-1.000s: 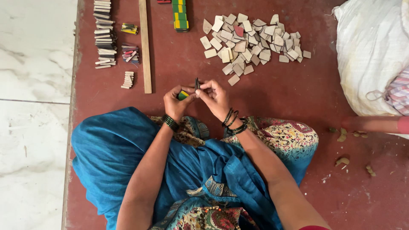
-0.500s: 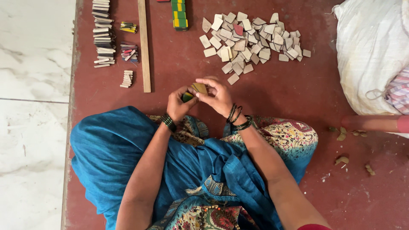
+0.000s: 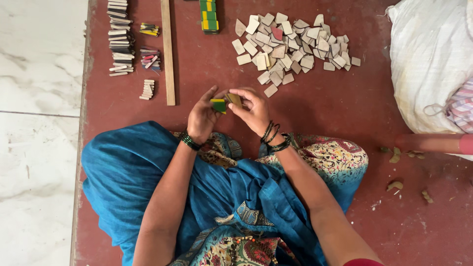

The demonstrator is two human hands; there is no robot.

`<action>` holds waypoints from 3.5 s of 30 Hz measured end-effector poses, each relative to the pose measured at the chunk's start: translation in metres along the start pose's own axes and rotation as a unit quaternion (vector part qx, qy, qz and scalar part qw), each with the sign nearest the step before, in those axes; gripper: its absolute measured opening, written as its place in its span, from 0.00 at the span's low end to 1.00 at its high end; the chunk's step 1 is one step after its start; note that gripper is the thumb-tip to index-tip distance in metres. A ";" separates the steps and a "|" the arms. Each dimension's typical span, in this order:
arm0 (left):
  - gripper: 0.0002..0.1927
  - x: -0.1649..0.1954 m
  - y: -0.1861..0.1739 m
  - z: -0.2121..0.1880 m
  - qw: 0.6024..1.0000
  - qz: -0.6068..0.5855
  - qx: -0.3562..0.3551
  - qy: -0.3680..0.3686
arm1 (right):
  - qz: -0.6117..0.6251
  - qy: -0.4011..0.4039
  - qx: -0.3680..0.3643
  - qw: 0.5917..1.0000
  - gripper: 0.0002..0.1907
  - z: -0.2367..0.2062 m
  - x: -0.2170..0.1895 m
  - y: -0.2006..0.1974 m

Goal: The person sits on the floor and sorts small cut wooden pieces, stacking green and yellow painted pieces into a column, then picks up plain wooden pieces one at a time and matches them into pairs, setting matched pieces aside.

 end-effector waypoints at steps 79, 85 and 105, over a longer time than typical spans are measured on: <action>0.28 0.041 -0.020 -0.004 0.808 0.493 0.249 0.205 | 0.277 0.144 0.095 0.945 0.11 0.123 0.089 -0.005; 0.21 0.039 -0.033 0.012 0.831 0.469 0.241 0.179 | 0.268 0.129 0.144 0.944 0.09 0.233 0.084 -0.002; 0.13 0.039 -0.042 0.036 0.837 0.461 0.258 0.145 | -0.196 0.097 0.150 0.964 0.10 0.282 0.106 -0.030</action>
Point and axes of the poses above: each hand's wrist, its own z-axis towards the middle knuckle, its own y-axis out of the palm, x = y × z, the point moved 6 cm from there along z, towards the middle knuckle, and after that the axes turned 7 degrees about -y, right-handed, at the moved point
